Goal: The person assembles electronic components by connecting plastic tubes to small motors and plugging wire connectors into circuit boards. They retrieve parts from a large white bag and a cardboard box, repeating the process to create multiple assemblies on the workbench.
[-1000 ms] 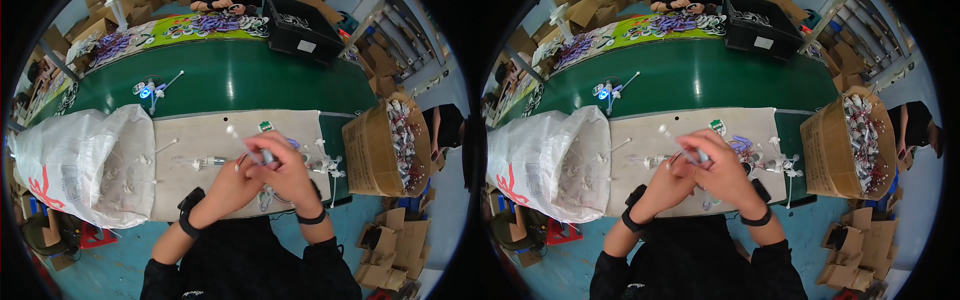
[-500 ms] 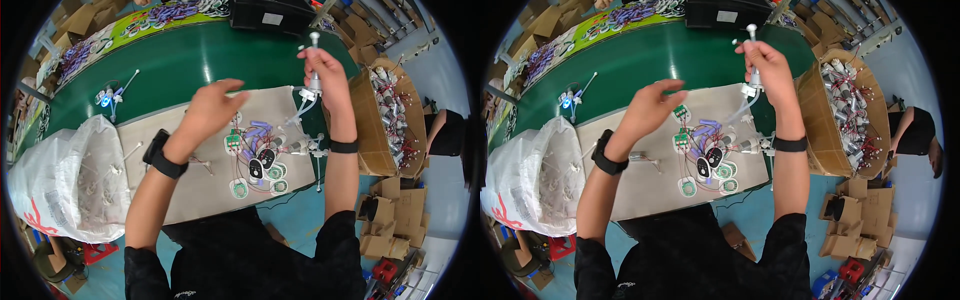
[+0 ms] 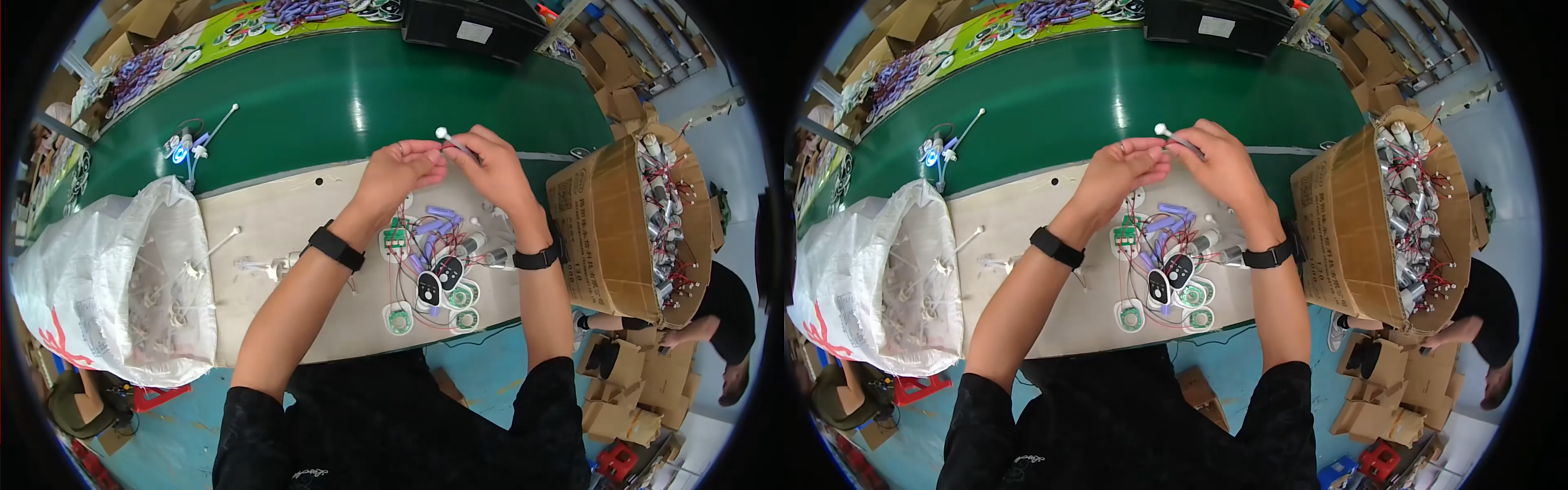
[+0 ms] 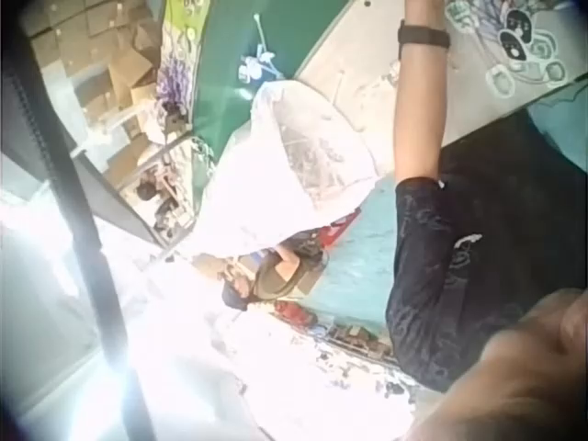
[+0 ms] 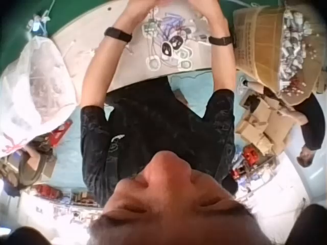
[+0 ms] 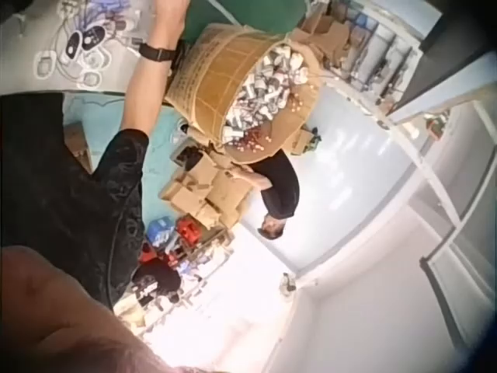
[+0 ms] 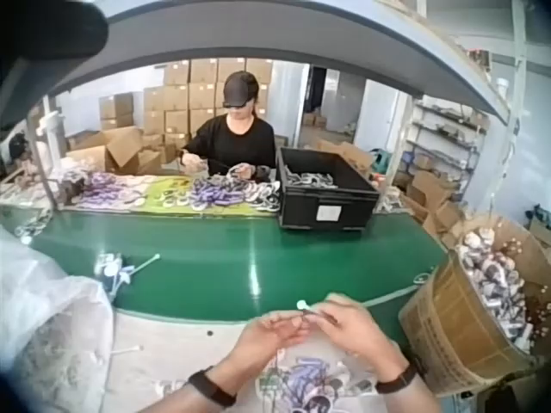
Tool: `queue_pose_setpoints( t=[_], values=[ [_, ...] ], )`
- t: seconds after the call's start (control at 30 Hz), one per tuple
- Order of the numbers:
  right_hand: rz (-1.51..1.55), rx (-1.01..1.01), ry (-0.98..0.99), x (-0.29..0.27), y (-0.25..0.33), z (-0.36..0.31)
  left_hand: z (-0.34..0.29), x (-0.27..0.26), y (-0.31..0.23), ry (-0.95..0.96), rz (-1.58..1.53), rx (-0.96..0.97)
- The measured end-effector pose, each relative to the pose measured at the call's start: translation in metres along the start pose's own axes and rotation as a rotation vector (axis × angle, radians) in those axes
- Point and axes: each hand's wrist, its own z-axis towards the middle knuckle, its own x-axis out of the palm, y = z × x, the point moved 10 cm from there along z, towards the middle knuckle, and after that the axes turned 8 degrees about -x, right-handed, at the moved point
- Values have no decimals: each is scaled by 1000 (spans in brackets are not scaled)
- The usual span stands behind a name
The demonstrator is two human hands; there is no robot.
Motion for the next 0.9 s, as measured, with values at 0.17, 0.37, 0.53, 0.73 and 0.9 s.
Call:
queue_pose_setpoints(
  t=[0.17,0.37,0.53,0.73,0.9],
  values=[
    [257,140,12,-11,5,4,11,-8,-35,32,68,100],
    [229,89,3,-3,6,1,1,0,-62,54,334,126],
    [-119,-49,-64,-45,2,0,0,-36,-58,-165,676,243],
    [-474,-198,35,-26,21,0,-7,-51,-7,-252,1311,367],
    [-150,-68,-18,9,8,-13,-14,-49,-7,-198,1091,277]
  ],
)
